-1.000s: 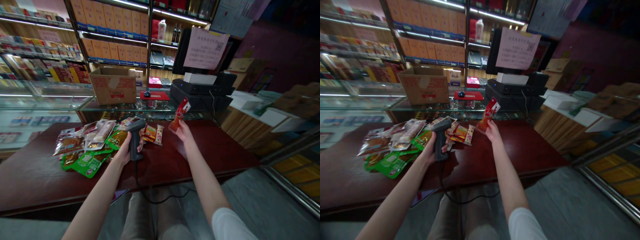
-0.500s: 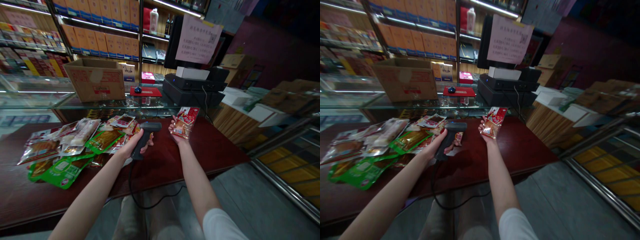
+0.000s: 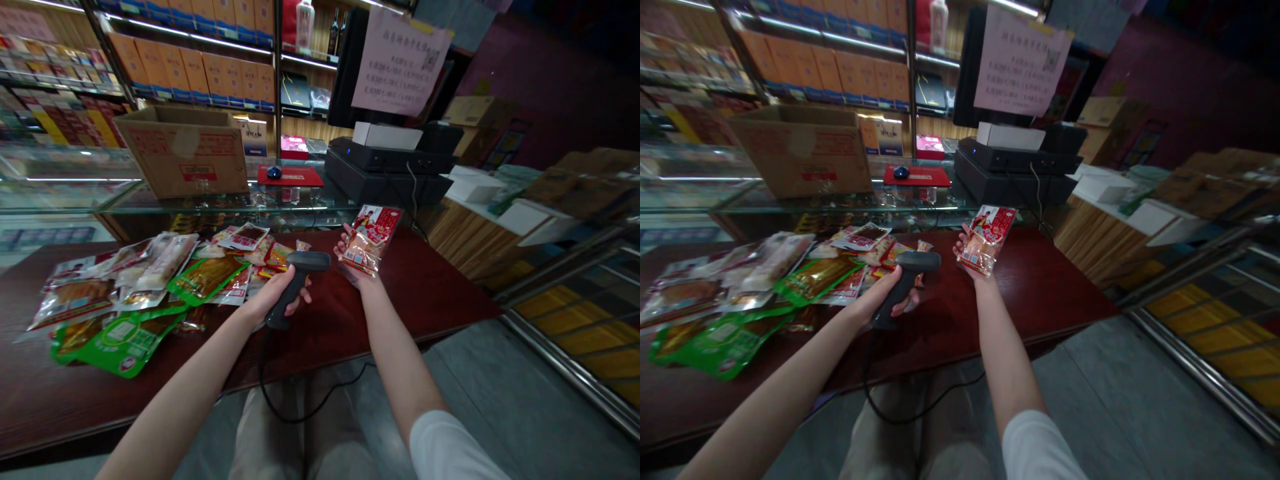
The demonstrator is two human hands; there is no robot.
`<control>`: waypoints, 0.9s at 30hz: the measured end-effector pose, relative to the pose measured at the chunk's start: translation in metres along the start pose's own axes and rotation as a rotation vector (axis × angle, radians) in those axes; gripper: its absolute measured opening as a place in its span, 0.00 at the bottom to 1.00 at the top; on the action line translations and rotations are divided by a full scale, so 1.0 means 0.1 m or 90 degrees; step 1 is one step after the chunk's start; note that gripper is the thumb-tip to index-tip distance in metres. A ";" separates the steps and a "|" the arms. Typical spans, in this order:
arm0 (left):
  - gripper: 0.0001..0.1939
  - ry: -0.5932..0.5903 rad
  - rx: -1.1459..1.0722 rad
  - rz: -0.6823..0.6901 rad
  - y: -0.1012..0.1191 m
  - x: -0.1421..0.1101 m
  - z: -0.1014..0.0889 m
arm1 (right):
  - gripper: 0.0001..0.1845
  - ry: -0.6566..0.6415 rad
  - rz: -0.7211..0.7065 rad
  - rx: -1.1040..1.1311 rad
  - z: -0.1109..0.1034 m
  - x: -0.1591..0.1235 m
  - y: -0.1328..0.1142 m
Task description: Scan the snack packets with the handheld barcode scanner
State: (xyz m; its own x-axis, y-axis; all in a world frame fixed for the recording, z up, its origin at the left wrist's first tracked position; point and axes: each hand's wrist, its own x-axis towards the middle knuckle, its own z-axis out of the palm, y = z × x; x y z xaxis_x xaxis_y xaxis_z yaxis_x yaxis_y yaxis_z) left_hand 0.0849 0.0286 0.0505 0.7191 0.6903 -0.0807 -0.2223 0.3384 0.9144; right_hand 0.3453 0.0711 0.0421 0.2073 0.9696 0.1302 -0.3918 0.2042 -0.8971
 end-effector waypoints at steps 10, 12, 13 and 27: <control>0.33 0.007 0.000 0.031 0.00 -0.01 0.04 | 0.28 -0.046 -0.006 0.056 -0.05 0.06 0.12; 0.33 0.016 -0.002 0.027 0.00 0.00 0.05 | 0.28 -0.042 -0.003 0.058 -0.05 0.05 0.12; 0.34 0.021 -0.001 0.027 0.01 0.00 0.05 | 0.28 -0.038 0.001 0.054 -0.05 0.04 0.12; 0.31 0.107 -0.056 0.076 0.30 -0.08 -0.27 | 0.25 0.316 -0.113 -0.151 -0.45 0.04 -0.17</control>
State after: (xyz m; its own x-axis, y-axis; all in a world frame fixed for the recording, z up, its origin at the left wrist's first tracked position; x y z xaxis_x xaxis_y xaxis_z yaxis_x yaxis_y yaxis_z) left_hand 0.0543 0.0503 0.0679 0.5657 0.8234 -0.0454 -0.3613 0.2970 0.8839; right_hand 0.3931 0.0653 0.0390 0.6693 0.7323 0.1254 -0.1123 0.2666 -0.9572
